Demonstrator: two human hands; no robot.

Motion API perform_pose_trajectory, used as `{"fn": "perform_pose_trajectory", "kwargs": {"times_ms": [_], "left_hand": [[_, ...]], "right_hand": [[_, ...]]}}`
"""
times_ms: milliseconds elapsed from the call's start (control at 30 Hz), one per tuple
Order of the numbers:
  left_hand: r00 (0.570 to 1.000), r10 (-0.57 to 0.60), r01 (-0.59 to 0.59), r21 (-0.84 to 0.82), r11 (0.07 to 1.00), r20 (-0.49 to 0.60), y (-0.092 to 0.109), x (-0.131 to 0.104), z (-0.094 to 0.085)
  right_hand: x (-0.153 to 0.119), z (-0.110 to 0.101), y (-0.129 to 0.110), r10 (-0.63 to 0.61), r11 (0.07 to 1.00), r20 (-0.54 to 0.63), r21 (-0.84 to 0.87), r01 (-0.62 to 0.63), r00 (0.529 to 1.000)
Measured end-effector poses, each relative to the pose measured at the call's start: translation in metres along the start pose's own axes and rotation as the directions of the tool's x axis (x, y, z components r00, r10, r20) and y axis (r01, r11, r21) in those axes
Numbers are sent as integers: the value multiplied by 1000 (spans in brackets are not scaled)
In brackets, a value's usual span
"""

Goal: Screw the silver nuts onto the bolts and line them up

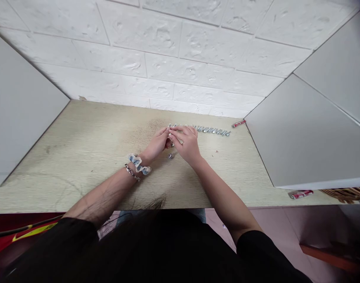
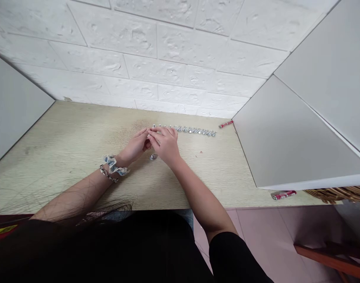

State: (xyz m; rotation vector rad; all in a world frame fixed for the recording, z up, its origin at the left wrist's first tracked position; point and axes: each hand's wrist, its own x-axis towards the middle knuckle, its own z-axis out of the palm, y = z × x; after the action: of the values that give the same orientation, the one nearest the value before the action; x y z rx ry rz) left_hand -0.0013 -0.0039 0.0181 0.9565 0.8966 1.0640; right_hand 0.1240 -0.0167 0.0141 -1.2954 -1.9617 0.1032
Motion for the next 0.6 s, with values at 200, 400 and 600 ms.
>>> {"fn": "perform_pose_trajectory", "kwargs": {"times_ms": [200,400,600], "left_hand": [[1000,9,-9,1,1000,2,0,1,0],[998,55,-51,101,994,-35,-2,1,0],[996,78,-71,171,983,-32,2,-3,3]], "right_hand": [[1,2,3,37,999,17,31,-38,999],[3,0,3,56,998,25,12,-56,998],[5,-4,3,-5,991,-44,131,11,999]]}}
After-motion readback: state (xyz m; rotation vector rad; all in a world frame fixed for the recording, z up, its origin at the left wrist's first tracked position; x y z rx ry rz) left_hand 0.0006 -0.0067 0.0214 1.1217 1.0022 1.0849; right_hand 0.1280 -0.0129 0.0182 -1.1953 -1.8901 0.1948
